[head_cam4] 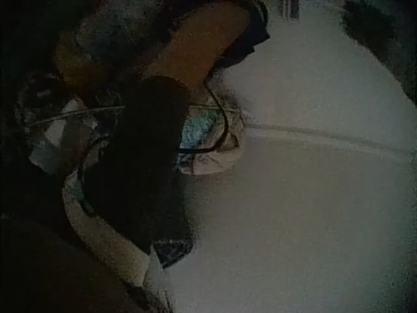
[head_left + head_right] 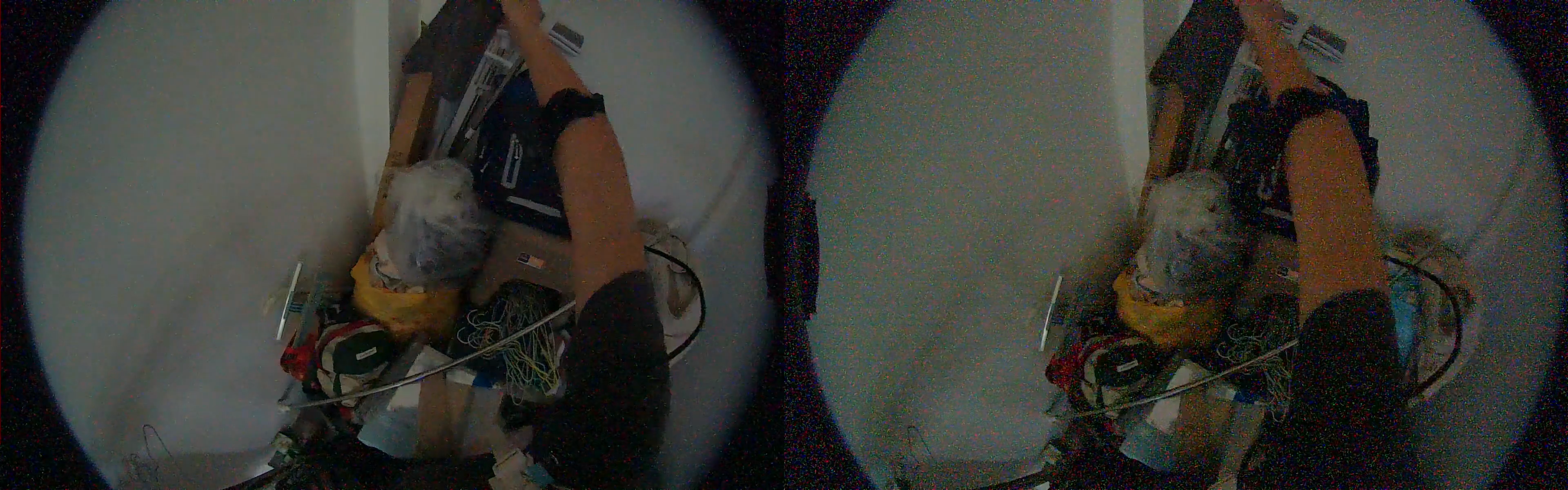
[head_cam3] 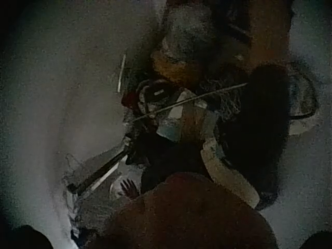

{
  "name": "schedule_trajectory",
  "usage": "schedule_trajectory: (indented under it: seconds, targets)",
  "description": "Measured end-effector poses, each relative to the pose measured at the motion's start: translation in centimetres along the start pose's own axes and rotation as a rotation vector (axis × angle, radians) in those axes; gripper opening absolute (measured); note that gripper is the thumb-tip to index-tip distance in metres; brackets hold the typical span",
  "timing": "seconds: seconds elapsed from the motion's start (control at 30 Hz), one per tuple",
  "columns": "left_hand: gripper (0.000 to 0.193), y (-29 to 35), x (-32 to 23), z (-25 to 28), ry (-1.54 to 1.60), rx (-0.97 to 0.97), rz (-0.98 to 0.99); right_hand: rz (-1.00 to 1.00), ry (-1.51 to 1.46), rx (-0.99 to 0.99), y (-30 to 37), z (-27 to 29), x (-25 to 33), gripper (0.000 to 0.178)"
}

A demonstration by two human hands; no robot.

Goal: Assemble a flat mop by attaching the mop head and handle segments.

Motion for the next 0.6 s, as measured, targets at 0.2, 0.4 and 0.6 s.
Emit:
schedule_trajectory:
  seconds: [0.2, 0.4, 0.6]
  targets:
    - [0.062, -0.5, 2.3, -2.1, -0.15, -0.042, -0.028, -0.064, -0.355, 0.037, 1.7, 1.9, 3.2, 0.047]
    - [0.056, -4.2, 4.4, 1.2, -0.059, -0.033, -0.01, 0.269, 0.321, 0.076, -2.9, -0.2, 1.9, 0.045]
    - [0.053, 1.4, 2.8, -5.5, -0.575, -0.458, -0.161, 0.043, -0.145, 0.261, 4.5, -3.1, -4.3, 0.057]
Point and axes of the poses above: each hand's wrist, its own y-axis away from the middle knuckle, its own z-axis out of the back of the hand, x = y × z, the point moved 10 cm from there along -y, towards the middle knuckle, and after that the axes turned 3 degrees about -z, right-handed, at the moved point
